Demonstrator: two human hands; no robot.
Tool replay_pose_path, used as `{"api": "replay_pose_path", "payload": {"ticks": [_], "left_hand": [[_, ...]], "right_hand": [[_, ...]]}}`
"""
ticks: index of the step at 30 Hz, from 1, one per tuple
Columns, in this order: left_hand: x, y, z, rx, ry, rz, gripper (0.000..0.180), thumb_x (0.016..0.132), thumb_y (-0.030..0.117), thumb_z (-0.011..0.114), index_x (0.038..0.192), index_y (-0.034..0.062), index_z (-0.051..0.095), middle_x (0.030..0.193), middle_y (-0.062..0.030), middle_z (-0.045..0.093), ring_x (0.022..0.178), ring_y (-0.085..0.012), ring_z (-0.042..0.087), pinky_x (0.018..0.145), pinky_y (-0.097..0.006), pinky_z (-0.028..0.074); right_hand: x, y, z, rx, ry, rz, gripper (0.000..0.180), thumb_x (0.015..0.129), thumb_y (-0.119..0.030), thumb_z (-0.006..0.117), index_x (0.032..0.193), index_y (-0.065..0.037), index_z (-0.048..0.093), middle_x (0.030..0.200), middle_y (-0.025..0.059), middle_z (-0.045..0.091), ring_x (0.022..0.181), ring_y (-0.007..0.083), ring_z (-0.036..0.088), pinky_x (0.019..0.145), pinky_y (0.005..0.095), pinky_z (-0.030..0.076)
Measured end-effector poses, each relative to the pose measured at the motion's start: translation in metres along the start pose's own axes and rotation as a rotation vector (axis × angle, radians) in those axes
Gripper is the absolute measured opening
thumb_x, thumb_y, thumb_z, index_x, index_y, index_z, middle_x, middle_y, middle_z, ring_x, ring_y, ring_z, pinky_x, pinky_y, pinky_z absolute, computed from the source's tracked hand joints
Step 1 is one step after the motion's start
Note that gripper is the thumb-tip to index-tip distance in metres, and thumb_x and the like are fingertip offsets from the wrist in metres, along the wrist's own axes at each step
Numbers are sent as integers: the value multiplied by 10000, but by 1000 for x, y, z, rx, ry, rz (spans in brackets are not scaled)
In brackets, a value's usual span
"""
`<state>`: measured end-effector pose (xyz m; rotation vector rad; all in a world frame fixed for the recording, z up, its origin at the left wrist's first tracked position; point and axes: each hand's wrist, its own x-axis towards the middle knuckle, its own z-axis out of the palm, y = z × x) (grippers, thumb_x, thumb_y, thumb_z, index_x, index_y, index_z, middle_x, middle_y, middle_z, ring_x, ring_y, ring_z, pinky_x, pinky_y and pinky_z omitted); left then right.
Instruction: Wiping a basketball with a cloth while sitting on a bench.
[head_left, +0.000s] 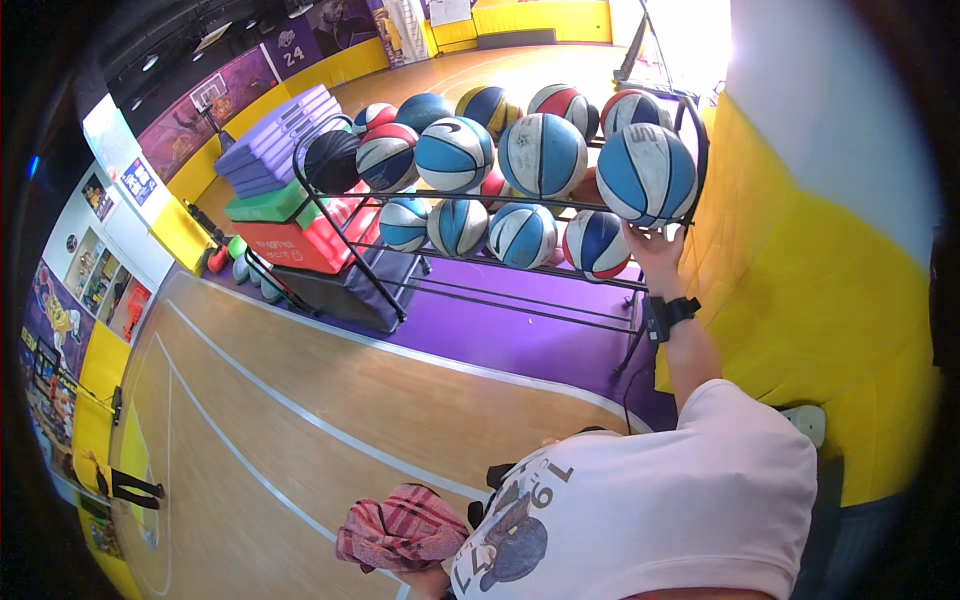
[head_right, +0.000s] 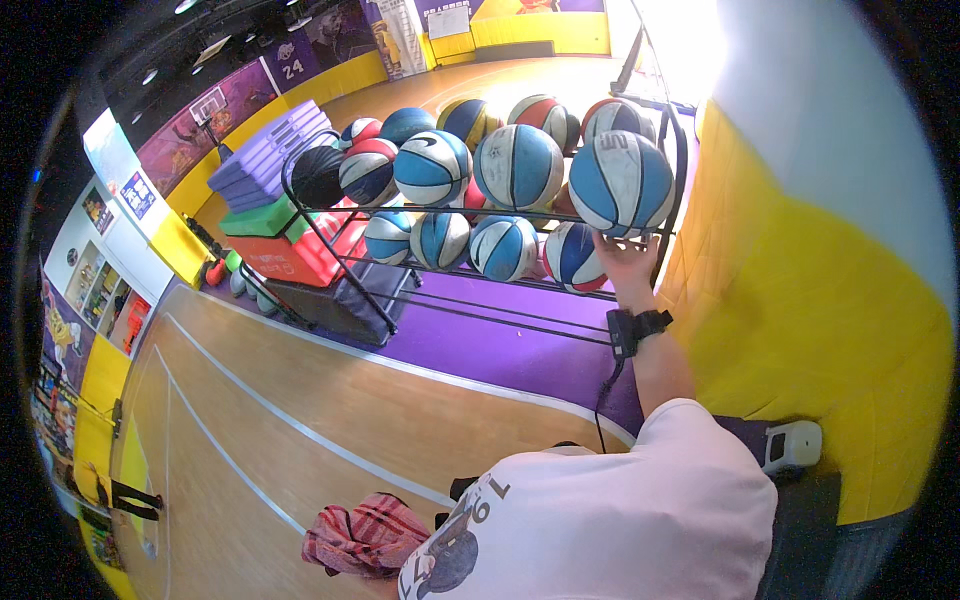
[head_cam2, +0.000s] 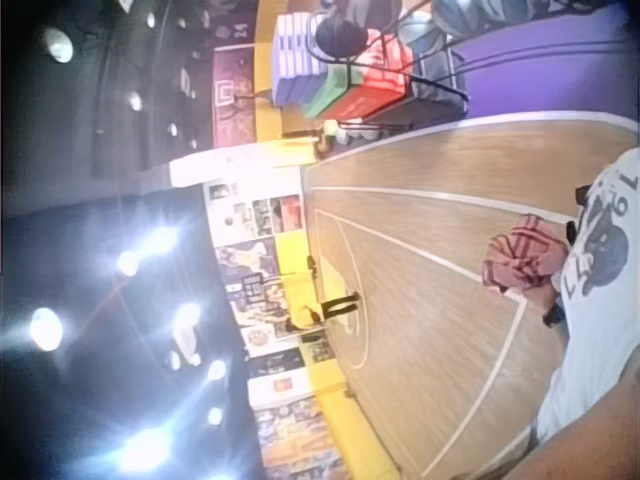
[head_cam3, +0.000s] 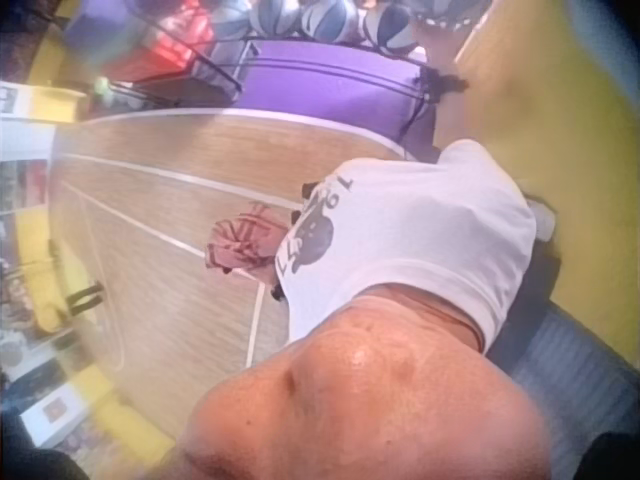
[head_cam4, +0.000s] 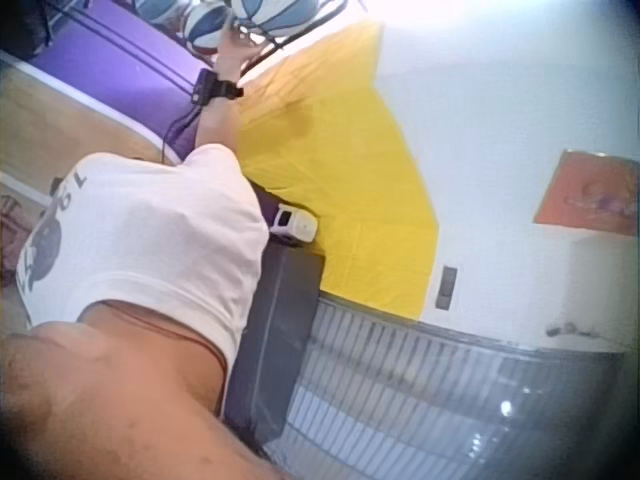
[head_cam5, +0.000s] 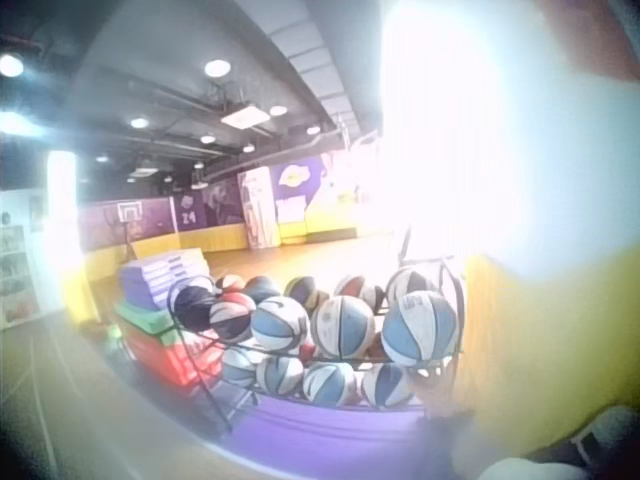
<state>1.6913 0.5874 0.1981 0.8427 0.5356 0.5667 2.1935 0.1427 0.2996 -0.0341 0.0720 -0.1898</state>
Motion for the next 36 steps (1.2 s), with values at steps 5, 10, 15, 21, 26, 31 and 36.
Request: {"api": "replay_pose_path", "payload": {"ticks": [5, 10, 15, 21, 26, 31, 36], "left_hand": [[39, -12, 43, -20, 34, 65, 597, 924, 306, 639, 1429, 88, 407, 1410, -140, 486, 1290, -332, 463, 1076, -495, 389], [92, -23, 98, -54, -49, 148, 604, 918, 302, 650, 1428, 87, 408, 1411, -142, 485, 1293, -333, 460, 1077, -493, 388], [200, -16, 203, 165, -341, 397, 611, 912, 297, 660, 1427, 87, 409, 1412, -143, 484, 1295, -334, 458, 1077, -492, 387], [334, -32, 421, 521, -639, 405, 586, 858, 216, 706, 1368, 52, 469, 1313, -145, 559, 1190, -309, 556, 1018, -418, 432], [389, -91, 547, 14, -671, 84, 392, 974, 214, 547, 1332, 60, 507, 1242, -87, 589, 1105, -218, 597, 936, -347, 495], [423, -171, 590, 365, -830, 45, 472, 986, 262, 542, 1392, 44, 437, 1345, -143, 503, 1228, -285, 495, 1042, -417, 409], [411, -188, 576, 140, -853, -151, 550, 986, 267, 586, 1461, 133, 344, 1365, -67, 495, 1237, -250, 514, 1025, -406, 453]], "right_hand": [[32, 31, 21, -156, -97, 99, 721, 954, -550, 502, 1397, -1, 353, 1406, 209, 415, 1298, 354, 434, 1099, 483, 364], [99, 55, 14, -961, -172, -46, 513, 982, -466, 534, 1244, -24, 534, 1261, 110, 562, 1183, 202, 520, 1052, 348, 377], [131, 90, 30, -1205, -190, -30, 414, 977, -514, 527, 1090, -120, 582, 982, -33, 498, 933, 101, 475, 970, 272, 358], [215, 75, -23, -1291, -96, 65, 512, 976, -553, 500, 1177, -89, 576, 1058, -6, 562, 982, 120, 494, 894, 294, 364], [206, 107, -17, -819, -74, 200, 725, 972, -539, 509, 1469, -40, 333, 1460, 73, 396, 1337, 210, 367, 1105, 367, 280], [205, 117, -8, -880, -37, -36, 759, 948, -512, 575, 1498, -65, 304, 1503, 29, 369, 1381, 193, 333, 1138, 375, 266], [196, 126, -13, -916, -110, -146, 725, 961, -456, 575, 1506, -78, 283, 1505, 45, 362, 1375, 191, 337, 1126, 358, 276]]}}
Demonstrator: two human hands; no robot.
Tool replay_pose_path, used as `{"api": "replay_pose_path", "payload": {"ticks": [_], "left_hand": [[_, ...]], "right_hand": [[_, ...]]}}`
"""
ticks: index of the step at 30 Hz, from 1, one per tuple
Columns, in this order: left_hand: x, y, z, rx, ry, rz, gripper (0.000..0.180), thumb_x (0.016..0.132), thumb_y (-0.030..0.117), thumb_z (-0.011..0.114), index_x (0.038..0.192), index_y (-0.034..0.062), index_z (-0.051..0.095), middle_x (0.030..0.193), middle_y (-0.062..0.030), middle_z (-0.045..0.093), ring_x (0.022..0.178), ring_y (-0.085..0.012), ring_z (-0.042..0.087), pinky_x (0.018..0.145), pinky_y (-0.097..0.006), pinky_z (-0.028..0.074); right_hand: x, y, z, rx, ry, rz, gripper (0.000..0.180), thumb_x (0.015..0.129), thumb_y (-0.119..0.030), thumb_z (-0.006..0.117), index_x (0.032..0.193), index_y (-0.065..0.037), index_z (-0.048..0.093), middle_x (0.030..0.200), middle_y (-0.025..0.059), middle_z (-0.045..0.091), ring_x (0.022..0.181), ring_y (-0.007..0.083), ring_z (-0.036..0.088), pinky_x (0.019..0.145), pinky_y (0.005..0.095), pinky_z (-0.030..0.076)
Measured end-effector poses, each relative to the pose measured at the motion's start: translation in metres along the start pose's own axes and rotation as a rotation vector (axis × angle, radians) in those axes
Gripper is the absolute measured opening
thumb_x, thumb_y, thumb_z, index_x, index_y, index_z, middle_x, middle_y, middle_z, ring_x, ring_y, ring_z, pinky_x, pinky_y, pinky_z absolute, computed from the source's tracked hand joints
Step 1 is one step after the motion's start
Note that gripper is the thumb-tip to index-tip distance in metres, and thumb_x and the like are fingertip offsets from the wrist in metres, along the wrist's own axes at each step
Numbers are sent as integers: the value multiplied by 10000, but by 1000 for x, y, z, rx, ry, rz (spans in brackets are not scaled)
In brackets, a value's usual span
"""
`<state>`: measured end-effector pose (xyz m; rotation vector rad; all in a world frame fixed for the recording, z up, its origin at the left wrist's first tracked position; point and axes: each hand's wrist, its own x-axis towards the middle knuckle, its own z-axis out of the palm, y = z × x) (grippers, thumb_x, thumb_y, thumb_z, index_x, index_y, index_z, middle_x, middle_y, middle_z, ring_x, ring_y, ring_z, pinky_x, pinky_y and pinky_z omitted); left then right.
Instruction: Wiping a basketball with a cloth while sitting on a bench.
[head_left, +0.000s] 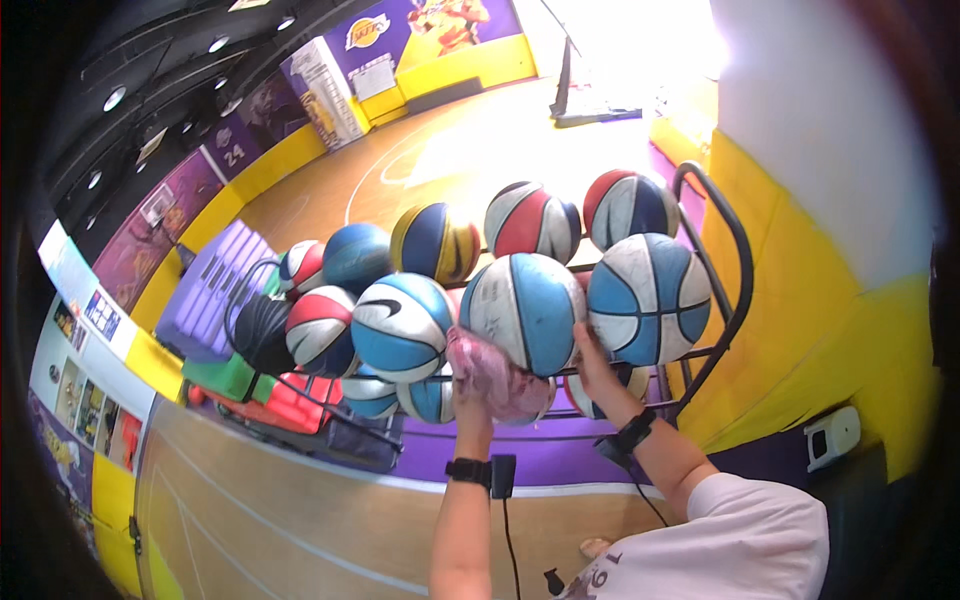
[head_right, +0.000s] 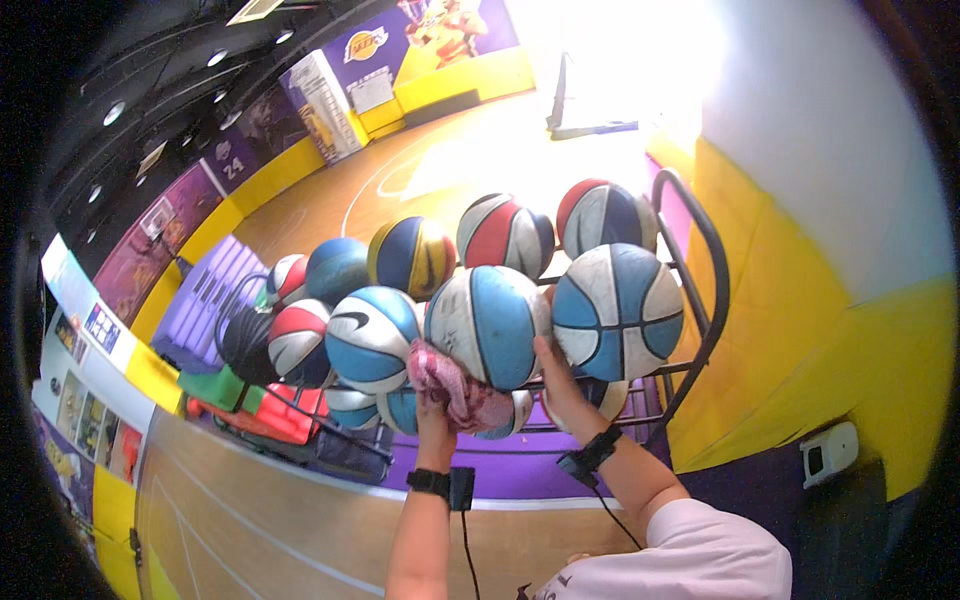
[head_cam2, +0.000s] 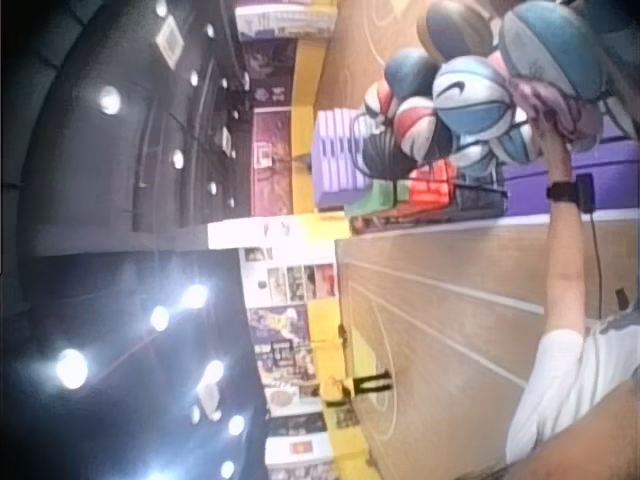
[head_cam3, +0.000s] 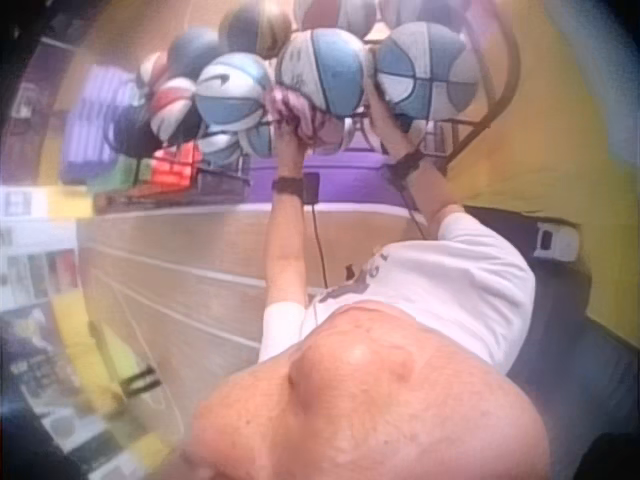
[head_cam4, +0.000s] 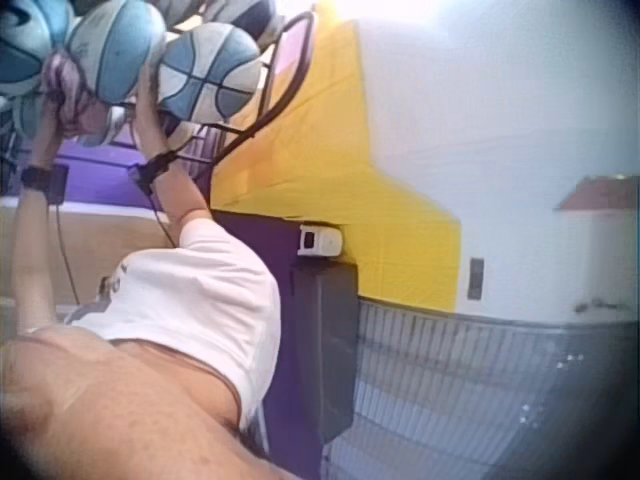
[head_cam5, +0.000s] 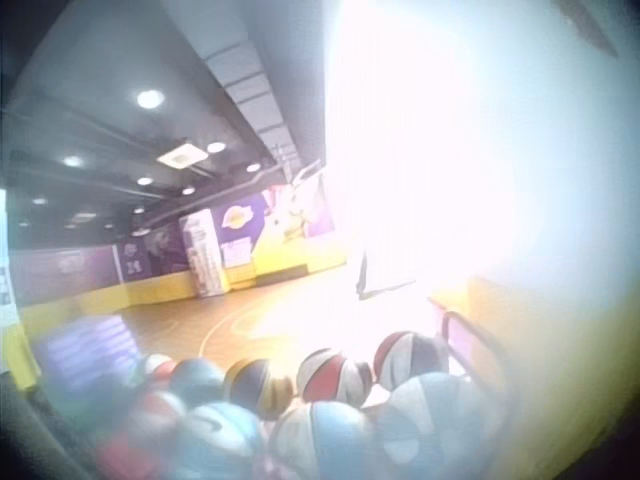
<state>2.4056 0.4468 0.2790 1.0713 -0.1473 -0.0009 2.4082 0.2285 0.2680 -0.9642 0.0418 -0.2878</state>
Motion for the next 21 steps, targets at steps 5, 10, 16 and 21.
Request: {"api": "replay_pose_path", "payload": {"ticks": [5, 10, 16, 21], "left_hand": [[-31, 1, -6, 56, 30, 9, 534, 996, 287, 556, 1465, 170, 329, 1353, -65, 498, 1222, -242, 521, 994, -396, 476], [-147, 52, -10, -55, -18, 97, 468, 928, 328, 636, 1267, 22, 535, 1272, -124, 575, 1187, -251, 548, 993, -397, 461], [-274, 107, -51, 370, 104, 462, 550, 891, 214, 667, 1390, 86, 473, 1435, -108, 452, 1321, -254, 432, 1107, -427, 340], [-385, 178, -9, 1113, 311, 795, 468, 826, 142, 640, 1291, 114, 597, 1380, -139, 514, 1339, -291, 426, 1050, -489, 349]], "right_hand": [[-16, -19, 0, 56, -180, -177, 737, 988, -391, 534, 1545, -58, 184, 1524, 86, 336, 1387, 220, 324, 1153, 342, 241], [-51, -19, -40, -135, -57, -246, 706, 994, -379, 510, 1549, -93, 180, 1516, 86, 342, 1370, 219, 350, 1148, 374, 266], [-127, 40, -31, -349, -129, 49, 682, 998, -383, 494, 1537, -88, 199, 1509, 92, 352, 1367, 226, 355, 1146, 377, 269], [-221, 100, 6, -460, -528, 364, 663, 1000, -386, 480, 1527, -84, 215, 1504, 97, 359, 1364, 232, 360, 1144, 379, 272]]}}
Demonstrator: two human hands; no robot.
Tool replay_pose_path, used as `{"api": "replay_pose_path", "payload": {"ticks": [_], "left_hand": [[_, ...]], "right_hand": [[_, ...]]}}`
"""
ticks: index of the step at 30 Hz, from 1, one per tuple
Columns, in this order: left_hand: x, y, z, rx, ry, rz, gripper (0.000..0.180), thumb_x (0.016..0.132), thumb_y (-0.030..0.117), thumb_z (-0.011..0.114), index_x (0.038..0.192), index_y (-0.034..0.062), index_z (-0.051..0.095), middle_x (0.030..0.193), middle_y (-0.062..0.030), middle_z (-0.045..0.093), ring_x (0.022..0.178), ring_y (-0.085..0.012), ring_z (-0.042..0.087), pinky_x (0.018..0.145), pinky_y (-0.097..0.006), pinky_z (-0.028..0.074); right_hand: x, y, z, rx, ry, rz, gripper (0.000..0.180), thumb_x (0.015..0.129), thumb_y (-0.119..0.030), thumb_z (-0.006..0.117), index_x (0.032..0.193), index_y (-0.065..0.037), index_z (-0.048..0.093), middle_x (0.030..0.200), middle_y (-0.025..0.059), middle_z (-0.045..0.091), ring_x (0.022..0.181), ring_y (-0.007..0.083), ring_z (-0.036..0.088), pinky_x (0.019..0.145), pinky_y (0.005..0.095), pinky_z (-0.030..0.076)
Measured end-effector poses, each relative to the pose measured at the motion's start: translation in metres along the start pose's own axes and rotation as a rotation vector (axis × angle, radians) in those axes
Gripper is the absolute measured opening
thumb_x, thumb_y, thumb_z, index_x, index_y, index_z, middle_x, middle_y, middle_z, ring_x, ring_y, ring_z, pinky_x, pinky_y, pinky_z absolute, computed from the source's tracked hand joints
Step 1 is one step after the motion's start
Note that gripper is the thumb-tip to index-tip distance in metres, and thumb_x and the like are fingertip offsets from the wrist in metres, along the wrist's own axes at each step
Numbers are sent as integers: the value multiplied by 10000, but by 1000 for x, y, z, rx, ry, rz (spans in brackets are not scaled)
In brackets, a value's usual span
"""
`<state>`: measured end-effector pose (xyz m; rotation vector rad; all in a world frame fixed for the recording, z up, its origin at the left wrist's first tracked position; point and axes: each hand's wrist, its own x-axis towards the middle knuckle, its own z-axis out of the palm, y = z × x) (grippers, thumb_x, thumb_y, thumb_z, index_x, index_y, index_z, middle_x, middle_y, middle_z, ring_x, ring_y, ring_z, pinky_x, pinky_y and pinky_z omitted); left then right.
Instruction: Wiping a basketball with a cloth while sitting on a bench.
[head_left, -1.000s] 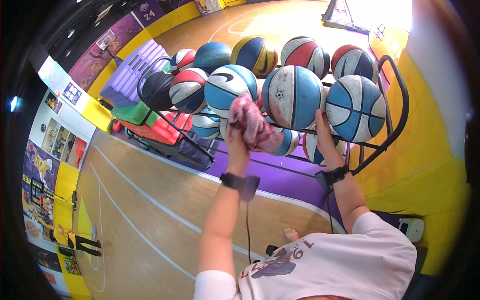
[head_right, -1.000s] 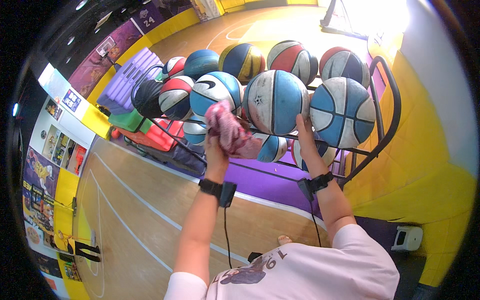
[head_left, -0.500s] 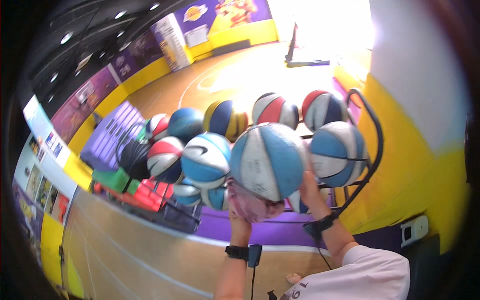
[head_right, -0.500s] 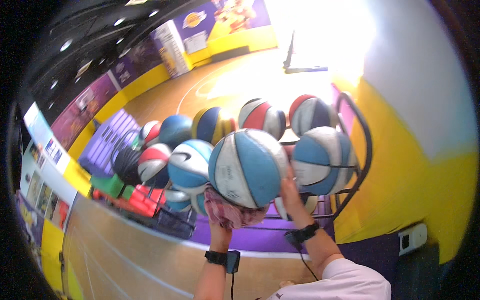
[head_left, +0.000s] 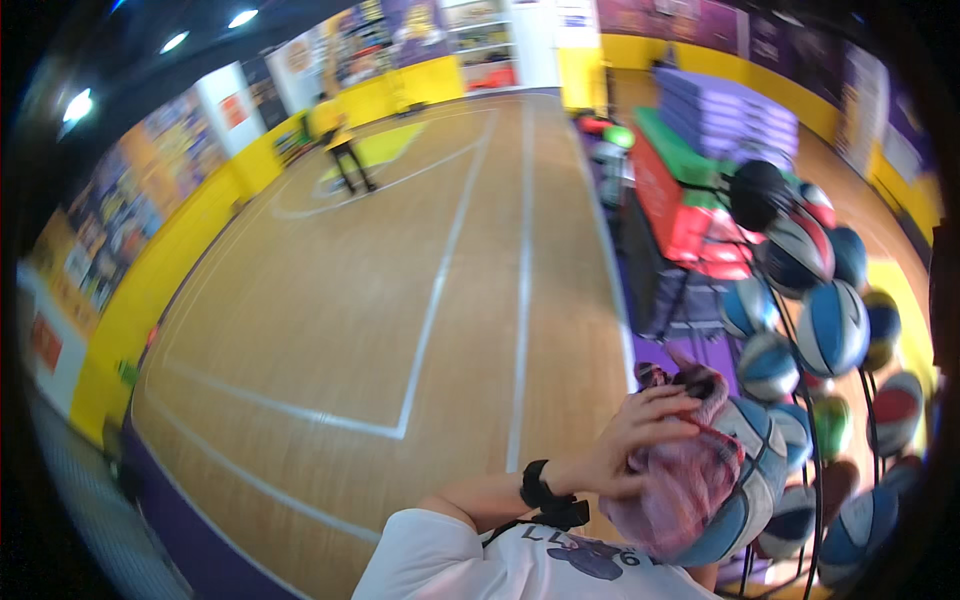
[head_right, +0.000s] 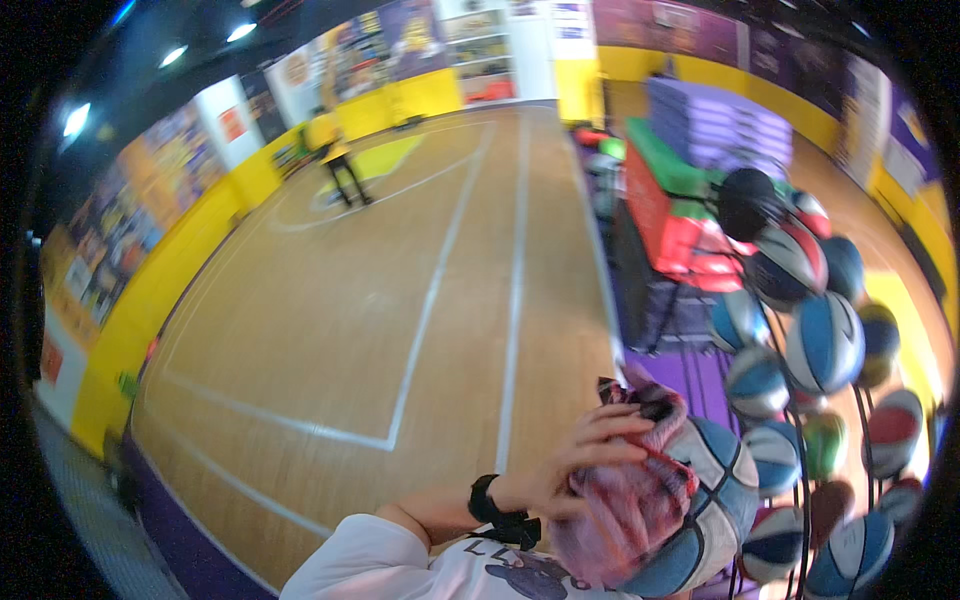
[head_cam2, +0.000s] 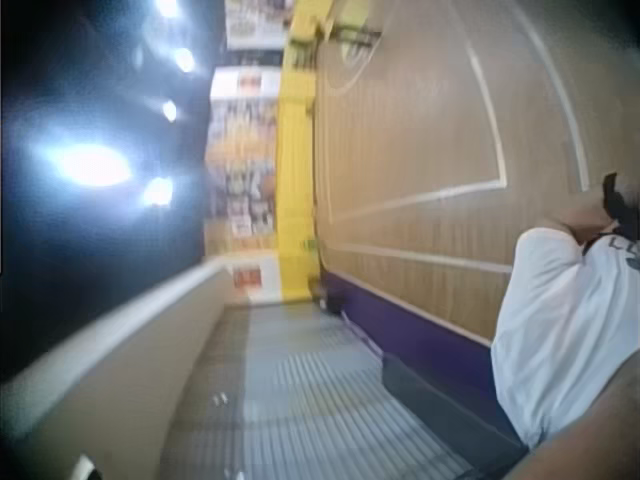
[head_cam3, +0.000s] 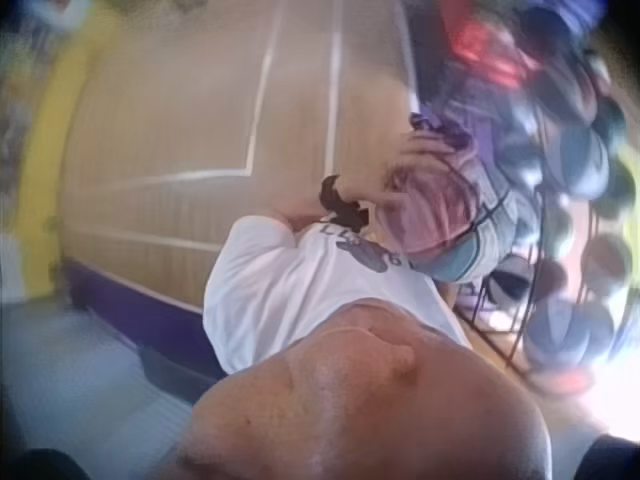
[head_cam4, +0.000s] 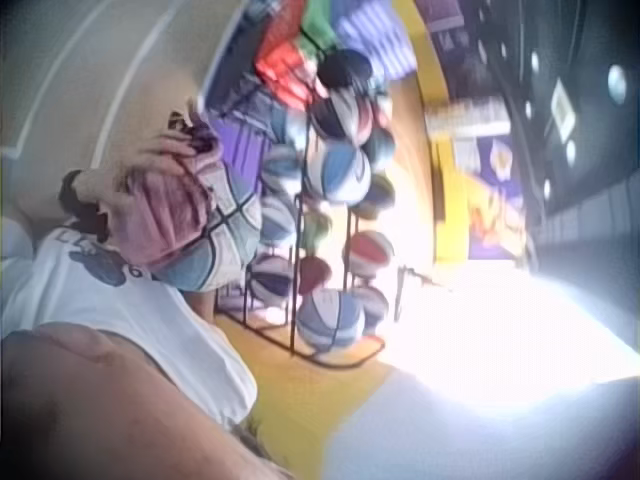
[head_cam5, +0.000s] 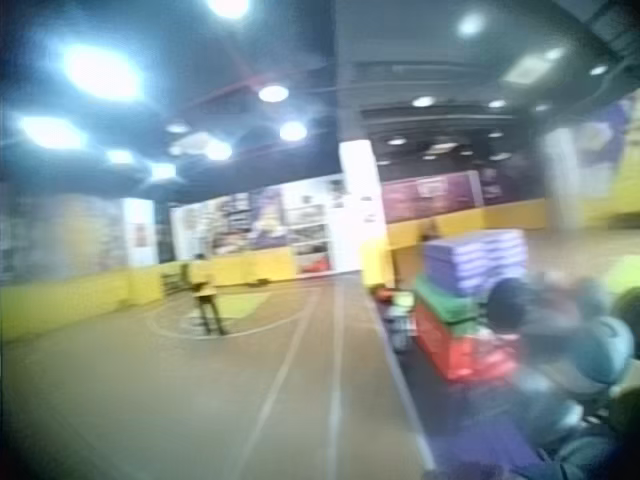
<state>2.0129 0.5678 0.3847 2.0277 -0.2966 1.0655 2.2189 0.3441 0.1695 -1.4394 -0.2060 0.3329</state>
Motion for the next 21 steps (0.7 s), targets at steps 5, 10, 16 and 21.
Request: {"api": "replay_pose_path", "payload": {"ticks": [5, 10, 16, 21], "left_hand": [[-127, 59, -68, -255, 328, -454, 516, 815, 107, 687, 1314, 88, 557, 1385, -170, 502, 1308, -352, 458, 1083, -463, 353], [-249, 145, -159, 332, 592, -197, 485, 849, 146, 748, 1284, 39, 563, 1335, -99, 568, 1197, -181, 556, 1015, -341, 460], [-349, 302, -238, 604, 807, -85, 390, 791, 35, 715, 1170, 50, 622, 1272, -156, 598, 1229, -247, 537, 1042, -357, 421], [-445, 366, -294, 470, 1145, -161, 453, 707, 79, 713, 1153, 72, 635, 1253, -159, 598, 1235, -360, 509, 1035, -479, 381]], "right_hand": [[-80, 25, 97, -136, -416, 91, 645, 1003, -390, 467, 1517, -80, 231, 1498, 102, 367, 1361, 238, 364, 1142, 382, 276], [-186, 38, 226, -202, -840, 104, 628, 1005, -393, 453, 1507, -76, 247, 1492, 107, 375, 1359, 244, 369, 1140, 385, 279], [-358, 59, 351, -305, -1325, 134, 610, 1008, -397, 436, 1495, -71, 267, 1485, 113, 384, 1356, 250, 374, 1137, 388, 283], [-496, 86, 428, -480, -1719, 163, 596, 1011, -400, 423, 1485, -67, 283, 1480, 118, 392, 1353, 256, 379, 1135, 390, 286]]}}
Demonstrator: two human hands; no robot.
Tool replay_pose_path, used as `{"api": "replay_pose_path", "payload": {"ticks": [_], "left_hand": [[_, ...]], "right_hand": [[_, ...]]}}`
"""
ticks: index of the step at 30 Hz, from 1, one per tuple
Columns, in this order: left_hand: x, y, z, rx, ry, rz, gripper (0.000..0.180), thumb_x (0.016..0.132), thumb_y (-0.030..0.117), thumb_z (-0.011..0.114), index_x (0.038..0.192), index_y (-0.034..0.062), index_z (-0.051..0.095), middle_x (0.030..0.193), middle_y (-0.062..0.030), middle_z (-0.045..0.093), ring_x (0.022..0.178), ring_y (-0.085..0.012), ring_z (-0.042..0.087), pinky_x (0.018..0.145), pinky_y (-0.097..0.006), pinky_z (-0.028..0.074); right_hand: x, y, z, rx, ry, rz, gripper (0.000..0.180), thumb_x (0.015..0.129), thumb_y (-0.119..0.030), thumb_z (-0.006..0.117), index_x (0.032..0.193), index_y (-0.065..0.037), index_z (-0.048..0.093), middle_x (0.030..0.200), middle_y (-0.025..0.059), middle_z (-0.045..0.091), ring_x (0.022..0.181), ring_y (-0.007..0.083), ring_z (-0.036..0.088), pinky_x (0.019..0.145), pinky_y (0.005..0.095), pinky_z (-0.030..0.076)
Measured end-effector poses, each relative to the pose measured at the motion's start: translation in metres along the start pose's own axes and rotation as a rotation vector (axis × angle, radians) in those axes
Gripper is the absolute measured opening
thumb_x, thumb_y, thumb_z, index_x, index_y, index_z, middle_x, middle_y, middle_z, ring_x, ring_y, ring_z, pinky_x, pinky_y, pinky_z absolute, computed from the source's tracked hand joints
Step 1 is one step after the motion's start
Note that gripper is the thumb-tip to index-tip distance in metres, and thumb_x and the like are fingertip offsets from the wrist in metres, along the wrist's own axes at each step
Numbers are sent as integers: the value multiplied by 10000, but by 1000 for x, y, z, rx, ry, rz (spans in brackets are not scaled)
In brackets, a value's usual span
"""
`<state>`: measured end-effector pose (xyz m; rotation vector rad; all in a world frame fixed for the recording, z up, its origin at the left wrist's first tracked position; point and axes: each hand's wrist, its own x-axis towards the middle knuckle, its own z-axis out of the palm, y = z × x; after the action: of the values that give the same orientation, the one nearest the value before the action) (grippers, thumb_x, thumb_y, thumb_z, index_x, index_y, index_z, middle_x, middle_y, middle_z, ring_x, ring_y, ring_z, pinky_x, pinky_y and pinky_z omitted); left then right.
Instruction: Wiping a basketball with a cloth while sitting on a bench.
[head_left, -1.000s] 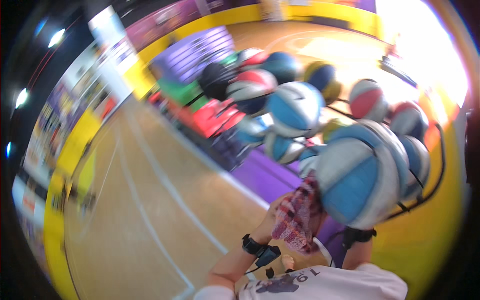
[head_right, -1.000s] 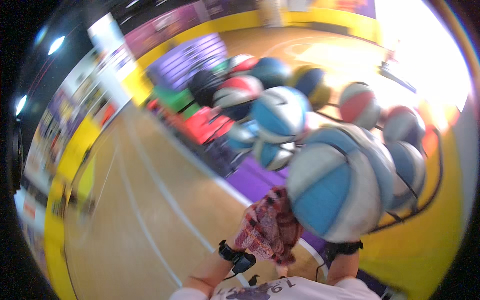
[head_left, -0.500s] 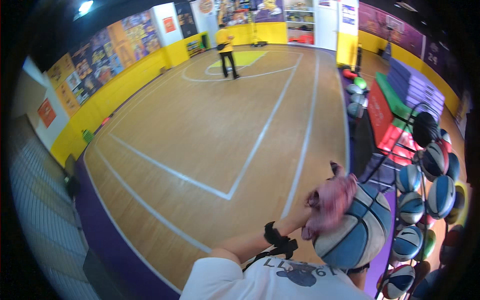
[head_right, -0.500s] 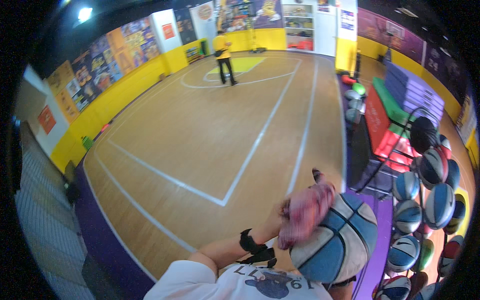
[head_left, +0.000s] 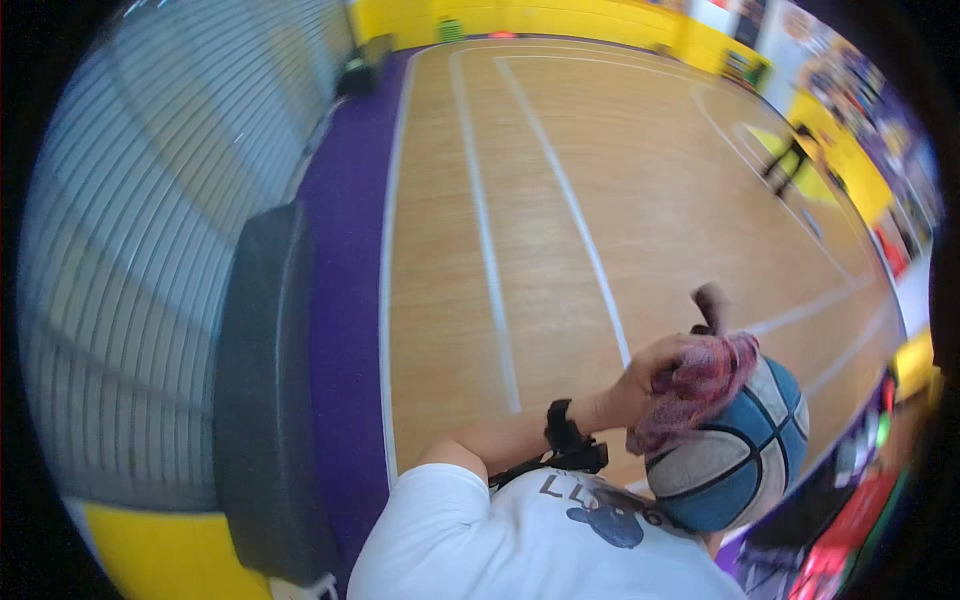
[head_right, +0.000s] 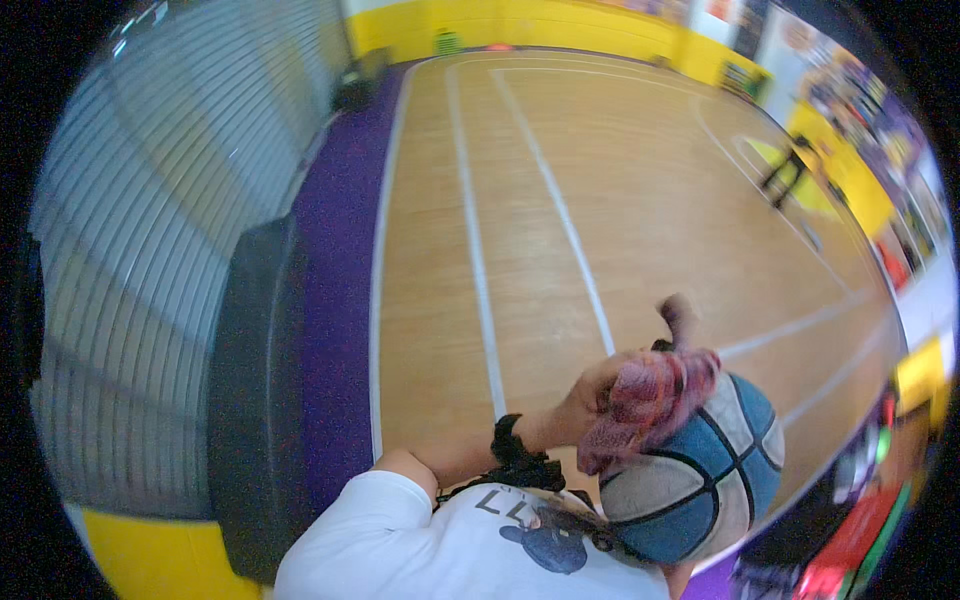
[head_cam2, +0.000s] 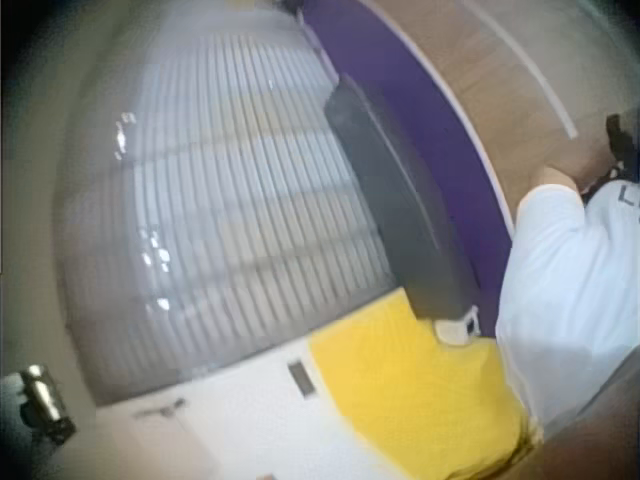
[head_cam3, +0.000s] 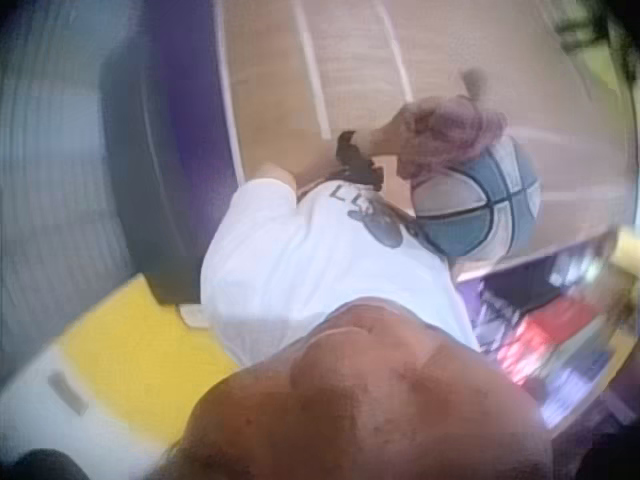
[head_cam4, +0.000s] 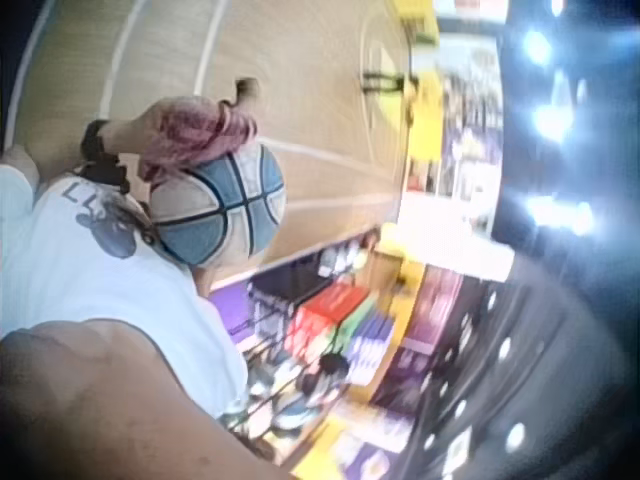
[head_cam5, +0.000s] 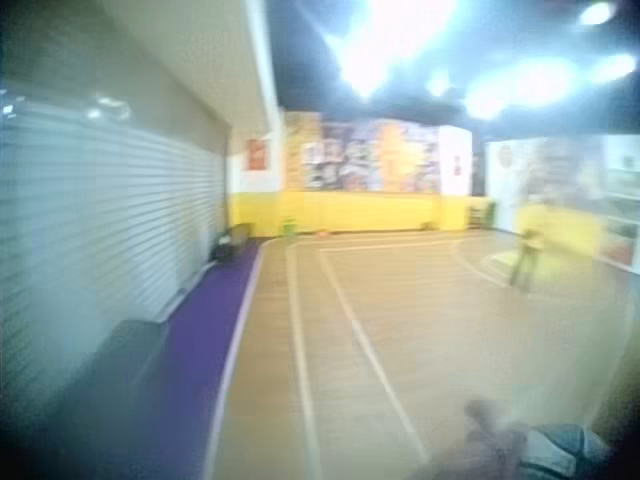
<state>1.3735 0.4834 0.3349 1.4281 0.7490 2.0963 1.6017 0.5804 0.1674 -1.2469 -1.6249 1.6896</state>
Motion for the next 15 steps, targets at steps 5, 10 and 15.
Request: {"api": "replay_pose_path", "payload": {"ticks": [5, 10, 15], "left_hand": [[-7, 0, -106, 519, 76, 317, 369, 784, 227, 725, 1122, 102, 647, 1203, -159, 605, 1152, -372, 534, 982, -479, 418], [32, 53, -197, 847, -50, 216, 426, 723, 69, 704, 1143, 110, 644, 1213, -145, 616, 1156, -339, 552, 1038, -424, 374], [-13, 72, -337, 483, 467, -46, 371, 867, 159, 700, 1211, 60, 601, 1273, -104, 598, 1171, -248, 557, 1089, -418, 381]], "right_hand": [[95, -17, 108, -137, -345, 32, 584, 1014, -404, 409, 1475, -62, 299, 1474, 123, 399, 1350, 262, 383, 1133, 393, 289], [200, -38, 216, -196, -598, 7, 574, 1016, -407, 395, 1465, -58, 315, 1468, 128, 407, 1348, 268, 388, 1131, 396, 292], [272, -62, 337, -290, -791, -3, 565, 1019, -411, 382, 1455, -54, 331, 1463, 133, 415, 1345, 273, 392, 1129, 398, 295]]}}
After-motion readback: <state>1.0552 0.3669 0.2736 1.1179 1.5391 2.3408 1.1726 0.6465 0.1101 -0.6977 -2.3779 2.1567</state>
